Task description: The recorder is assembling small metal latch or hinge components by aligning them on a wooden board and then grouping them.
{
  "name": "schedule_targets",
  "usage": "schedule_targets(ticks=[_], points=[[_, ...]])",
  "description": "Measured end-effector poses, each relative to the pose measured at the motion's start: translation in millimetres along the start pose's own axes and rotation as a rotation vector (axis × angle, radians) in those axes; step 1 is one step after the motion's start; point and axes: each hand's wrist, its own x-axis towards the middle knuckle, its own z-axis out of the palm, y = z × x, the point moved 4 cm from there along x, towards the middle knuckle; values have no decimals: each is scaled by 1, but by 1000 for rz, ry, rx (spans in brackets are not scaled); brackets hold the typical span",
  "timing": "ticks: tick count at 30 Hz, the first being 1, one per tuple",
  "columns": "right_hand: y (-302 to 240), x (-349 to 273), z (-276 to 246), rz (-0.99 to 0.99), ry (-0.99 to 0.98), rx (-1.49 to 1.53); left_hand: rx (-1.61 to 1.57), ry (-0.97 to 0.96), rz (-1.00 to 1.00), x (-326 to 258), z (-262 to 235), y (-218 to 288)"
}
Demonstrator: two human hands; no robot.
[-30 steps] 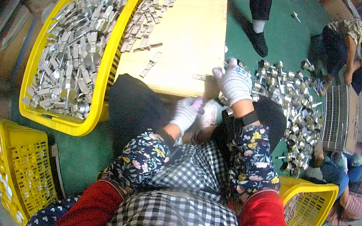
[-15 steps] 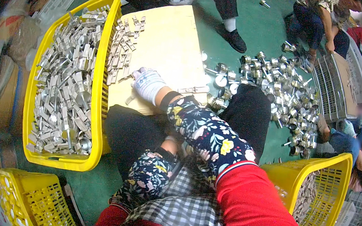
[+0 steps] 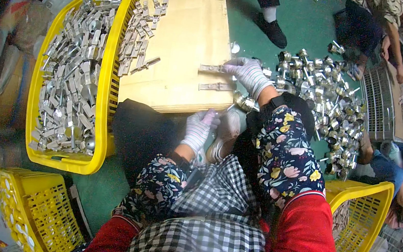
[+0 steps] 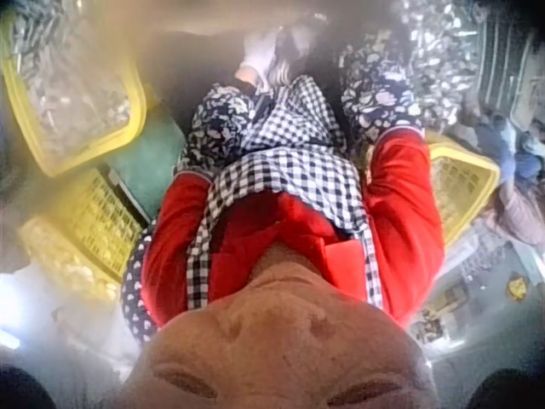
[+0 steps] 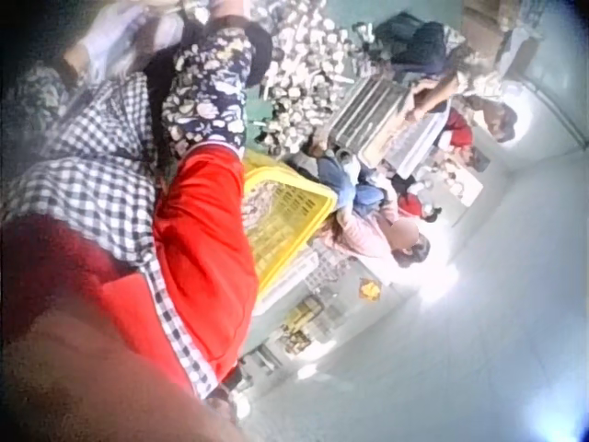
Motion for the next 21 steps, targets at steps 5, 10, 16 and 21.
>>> schedule_targets(ticks=[5,10,16,21], points=[[10,12,2,14,-72,33,11,-18,40,3,1,-3],[26,27,4,-22,-62,29,61,-33,69,4,1,-4],[32,32,6,-34,-64,-27,31,6,95,4,1,-4],[28,28,10,-18,-71,-10,3,11,57,4,-2,-8]])
